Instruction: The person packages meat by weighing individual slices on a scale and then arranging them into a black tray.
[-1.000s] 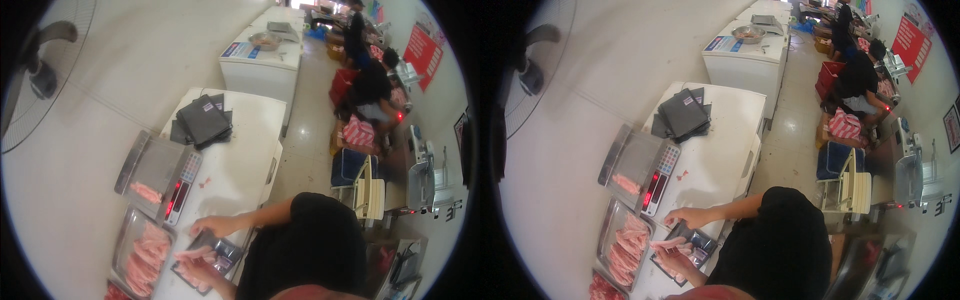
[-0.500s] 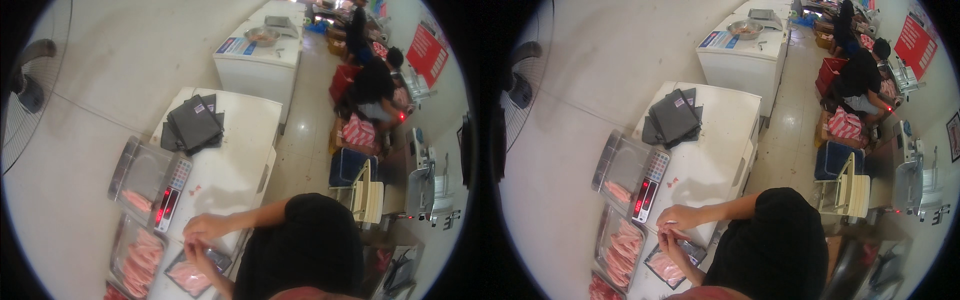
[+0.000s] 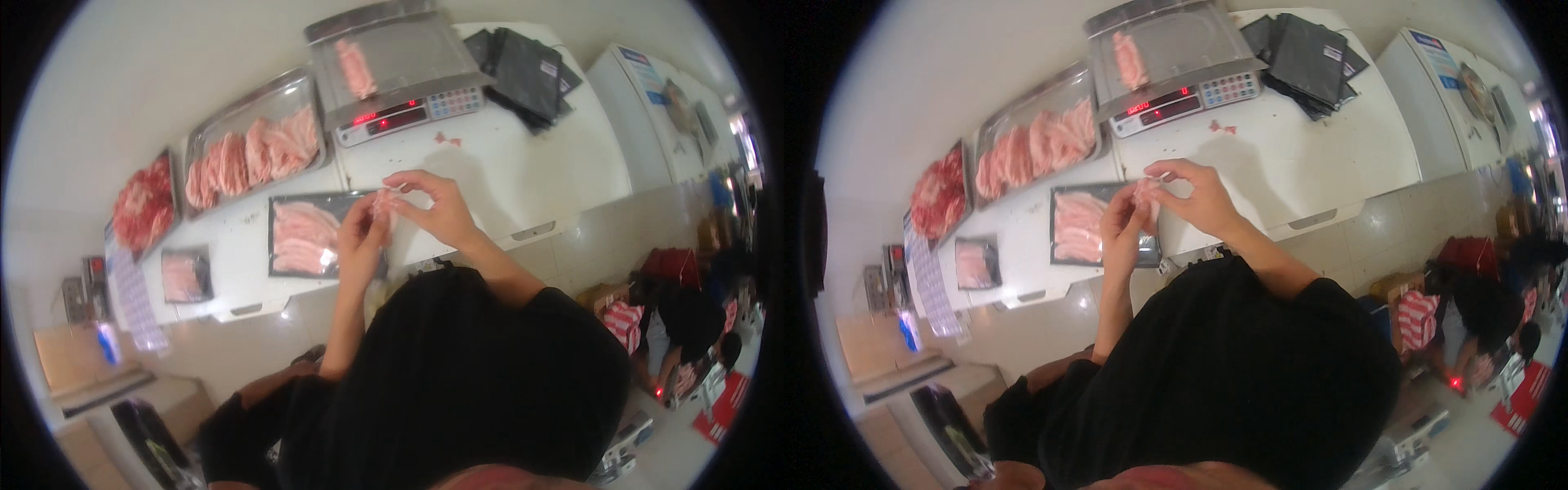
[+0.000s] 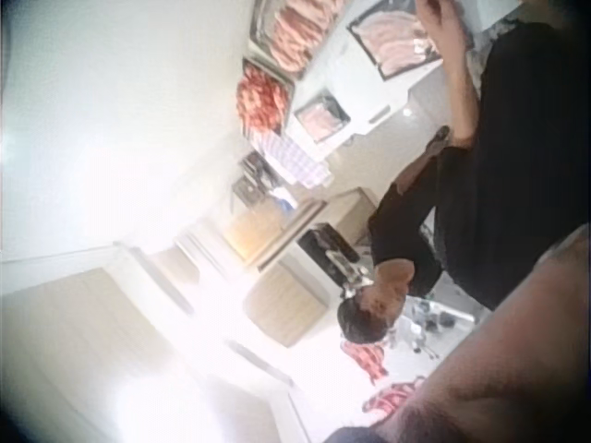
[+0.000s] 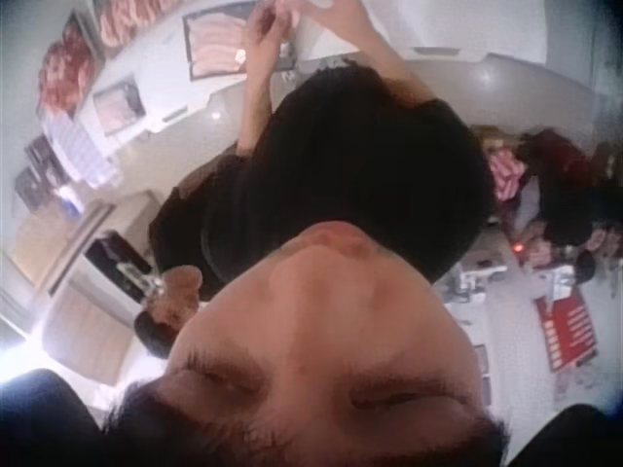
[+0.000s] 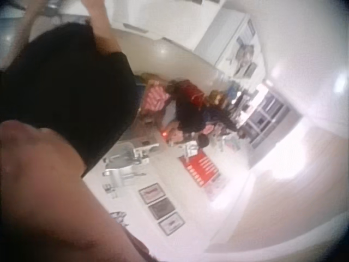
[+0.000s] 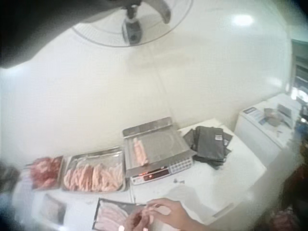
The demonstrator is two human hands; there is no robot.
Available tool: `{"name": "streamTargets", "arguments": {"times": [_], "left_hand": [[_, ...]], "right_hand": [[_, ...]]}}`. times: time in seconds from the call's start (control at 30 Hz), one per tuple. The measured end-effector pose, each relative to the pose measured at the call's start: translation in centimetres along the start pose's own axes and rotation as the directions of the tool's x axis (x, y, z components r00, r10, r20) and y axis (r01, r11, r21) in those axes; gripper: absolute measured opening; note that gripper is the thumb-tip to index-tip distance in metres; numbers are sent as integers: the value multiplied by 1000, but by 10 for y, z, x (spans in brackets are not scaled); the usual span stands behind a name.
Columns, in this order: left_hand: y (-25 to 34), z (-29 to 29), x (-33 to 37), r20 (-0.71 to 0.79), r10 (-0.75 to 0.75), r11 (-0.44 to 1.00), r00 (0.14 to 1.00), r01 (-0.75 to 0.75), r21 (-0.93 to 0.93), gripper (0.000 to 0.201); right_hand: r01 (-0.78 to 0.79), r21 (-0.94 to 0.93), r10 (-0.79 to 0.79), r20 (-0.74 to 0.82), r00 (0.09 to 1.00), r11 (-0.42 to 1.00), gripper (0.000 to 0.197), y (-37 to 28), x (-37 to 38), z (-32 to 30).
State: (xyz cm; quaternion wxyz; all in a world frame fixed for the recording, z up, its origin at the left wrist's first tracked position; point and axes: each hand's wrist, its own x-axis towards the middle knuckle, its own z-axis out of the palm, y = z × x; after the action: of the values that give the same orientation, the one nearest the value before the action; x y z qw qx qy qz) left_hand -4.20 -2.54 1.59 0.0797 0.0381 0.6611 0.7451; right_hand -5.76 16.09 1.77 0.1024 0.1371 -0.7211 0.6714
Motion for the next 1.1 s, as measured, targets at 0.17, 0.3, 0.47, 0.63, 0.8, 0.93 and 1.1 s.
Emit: {"name": "streamTargets", "arguments": {"times": [0.17,0.3,0.47,0.63,0.8,0.93,1.1], "left_hand": [[3,-2,-14,-54,2,999,999,0,35,30],[6,-2,-23,-142,45,997,989,-34,76,32],[2,-7,-33,-270,141,983,952,-102,155,40],[-10,-15,-34,-328,249,939,911,-143,314,46],[-5,-16,-42,-298,210,933,931,-100,346,59],[-1,-16,-45,-338,199,921,920,-58,385,64],[0,-34,-44,-179,-13,997,984,-1,-80,54]], "right_hand": [[-55,133,47,59,997,990,34,4,-2,13],[-109,123,94,120,988,986,27,3,-3,22],[-239,222,176,270,947,945,16,12,-2,29],[-310,375,199,307,931,874,17,14,-1,39],[-307,340,228,254,940,889,20,15,-2,46],[-326,310,256,245,935,893,20,16,-1,48],[-294,220,249,211,945,930,17,19,-2,50]]}}
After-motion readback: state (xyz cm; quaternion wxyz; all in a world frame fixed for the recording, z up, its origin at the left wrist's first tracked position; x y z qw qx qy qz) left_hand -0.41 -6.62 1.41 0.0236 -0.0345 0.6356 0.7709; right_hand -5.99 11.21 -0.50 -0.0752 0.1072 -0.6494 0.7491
